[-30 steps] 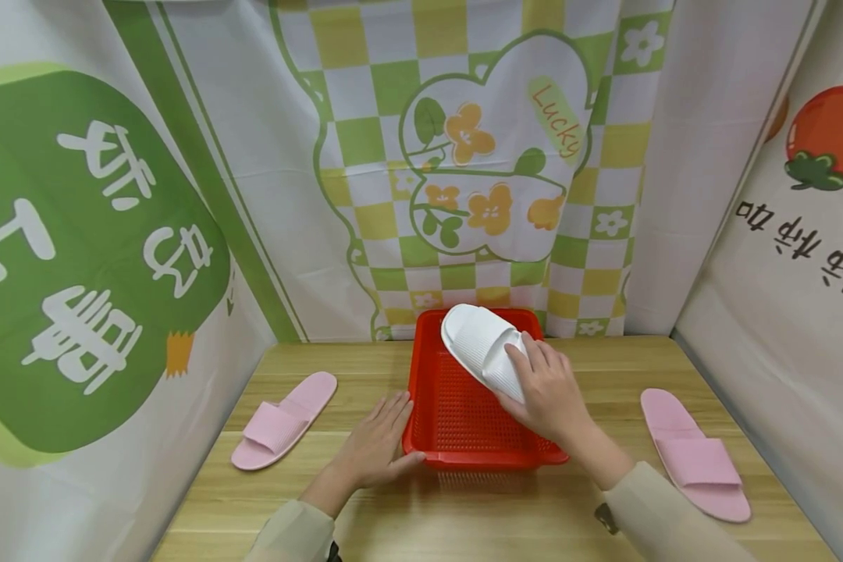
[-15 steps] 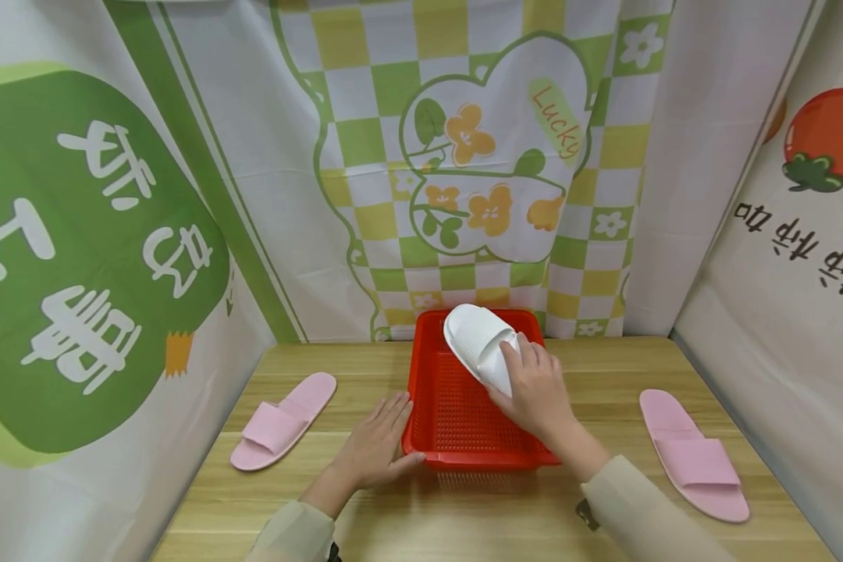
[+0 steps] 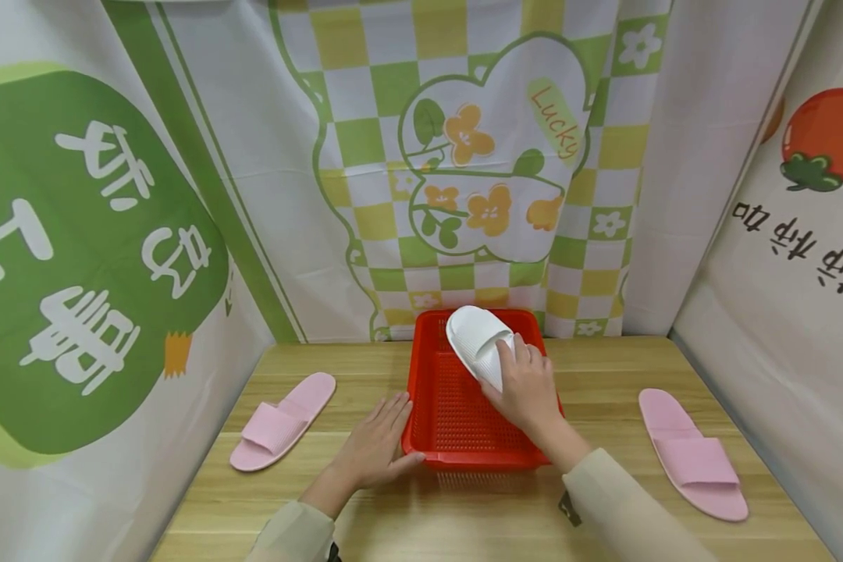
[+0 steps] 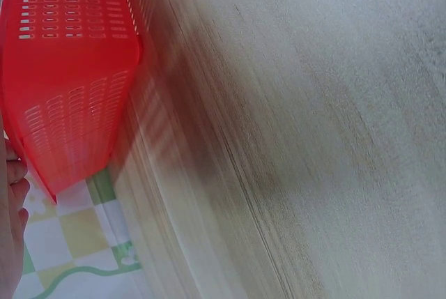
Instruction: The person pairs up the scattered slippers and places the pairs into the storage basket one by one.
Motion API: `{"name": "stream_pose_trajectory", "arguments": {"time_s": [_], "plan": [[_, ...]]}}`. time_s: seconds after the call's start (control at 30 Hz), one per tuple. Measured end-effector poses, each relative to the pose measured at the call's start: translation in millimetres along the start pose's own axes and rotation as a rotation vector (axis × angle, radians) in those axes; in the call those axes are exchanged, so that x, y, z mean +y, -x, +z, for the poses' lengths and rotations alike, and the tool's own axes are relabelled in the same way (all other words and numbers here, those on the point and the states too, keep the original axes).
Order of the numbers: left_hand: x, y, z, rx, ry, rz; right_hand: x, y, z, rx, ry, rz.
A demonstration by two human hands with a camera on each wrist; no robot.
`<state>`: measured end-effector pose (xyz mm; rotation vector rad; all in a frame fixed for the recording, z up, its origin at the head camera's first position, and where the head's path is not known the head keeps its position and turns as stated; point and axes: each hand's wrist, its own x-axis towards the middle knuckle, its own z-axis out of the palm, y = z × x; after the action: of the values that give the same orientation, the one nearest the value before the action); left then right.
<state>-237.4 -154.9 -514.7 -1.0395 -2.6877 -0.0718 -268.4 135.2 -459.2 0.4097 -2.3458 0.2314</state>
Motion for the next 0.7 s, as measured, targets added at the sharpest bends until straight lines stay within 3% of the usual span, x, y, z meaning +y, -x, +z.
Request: {"name": "stream_pose_trajectory", "arguments": {"time_s": [0.7], "plan": [[0.4, 0.8, 0.3, -0.012, 0.0, -0.013, -5.6, -0.3, 16.8, -0.135, 0.064, 0.201]]}}
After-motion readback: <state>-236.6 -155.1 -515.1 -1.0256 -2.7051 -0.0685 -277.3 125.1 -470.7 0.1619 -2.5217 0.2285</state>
